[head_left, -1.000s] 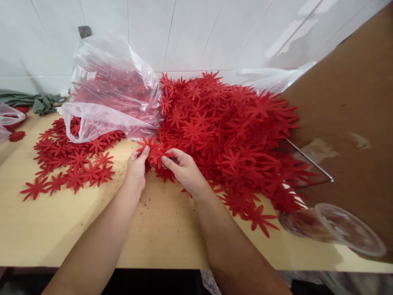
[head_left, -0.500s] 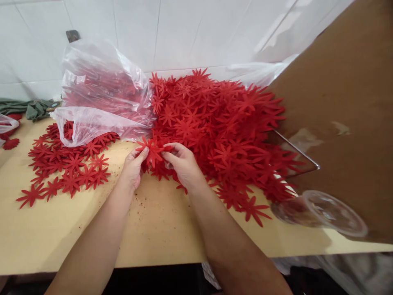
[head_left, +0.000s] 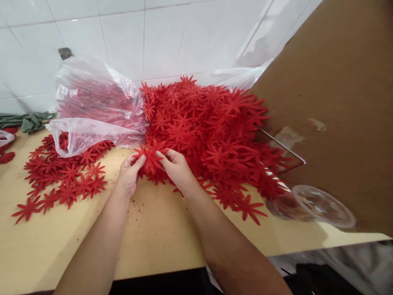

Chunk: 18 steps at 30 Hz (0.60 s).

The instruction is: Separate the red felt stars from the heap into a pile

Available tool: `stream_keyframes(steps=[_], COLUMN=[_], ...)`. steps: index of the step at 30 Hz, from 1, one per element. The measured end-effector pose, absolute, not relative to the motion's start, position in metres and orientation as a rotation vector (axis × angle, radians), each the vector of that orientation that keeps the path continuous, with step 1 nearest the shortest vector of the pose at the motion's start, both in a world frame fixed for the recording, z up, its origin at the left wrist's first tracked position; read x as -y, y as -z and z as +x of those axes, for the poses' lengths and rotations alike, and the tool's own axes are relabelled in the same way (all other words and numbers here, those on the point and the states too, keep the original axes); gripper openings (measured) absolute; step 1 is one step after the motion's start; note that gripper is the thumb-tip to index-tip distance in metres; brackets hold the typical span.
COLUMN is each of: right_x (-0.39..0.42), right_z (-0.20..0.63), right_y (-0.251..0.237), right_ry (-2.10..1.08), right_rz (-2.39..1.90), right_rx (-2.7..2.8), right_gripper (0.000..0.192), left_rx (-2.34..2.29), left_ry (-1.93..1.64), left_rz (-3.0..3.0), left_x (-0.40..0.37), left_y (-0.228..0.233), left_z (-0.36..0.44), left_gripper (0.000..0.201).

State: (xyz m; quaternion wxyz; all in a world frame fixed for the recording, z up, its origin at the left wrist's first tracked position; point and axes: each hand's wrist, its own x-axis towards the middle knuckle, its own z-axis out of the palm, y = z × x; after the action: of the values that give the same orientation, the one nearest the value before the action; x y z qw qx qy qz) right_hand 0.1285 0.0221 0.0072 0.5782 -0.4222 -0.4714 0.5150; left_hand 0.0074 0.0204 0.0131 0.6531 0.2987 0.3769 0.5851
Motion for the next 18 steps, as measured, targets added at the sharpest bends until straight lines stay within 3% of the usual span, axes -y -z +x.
stream_keyframes(steps=[7, 18], right_x=[-0.022, -0.023], right_z=[0.123, 0.137], right_y=[-0.009, -0.015], right_ry=[-1.280, -1.150], right_rz=[-0.855, -1.025], right_rx=[1.191, 1.119], right_gripper=[0.031, 0.031], left_rx=[-0.911, -0.940], left_ry=[-1.375, -1.499], left_rz=[0.747, 0.523], left_x=[-0.026, -0.032], left_y=[-0.007, -0.016], left_z=[0.007, -0.006], left_gripper=[0.029, 0.029])
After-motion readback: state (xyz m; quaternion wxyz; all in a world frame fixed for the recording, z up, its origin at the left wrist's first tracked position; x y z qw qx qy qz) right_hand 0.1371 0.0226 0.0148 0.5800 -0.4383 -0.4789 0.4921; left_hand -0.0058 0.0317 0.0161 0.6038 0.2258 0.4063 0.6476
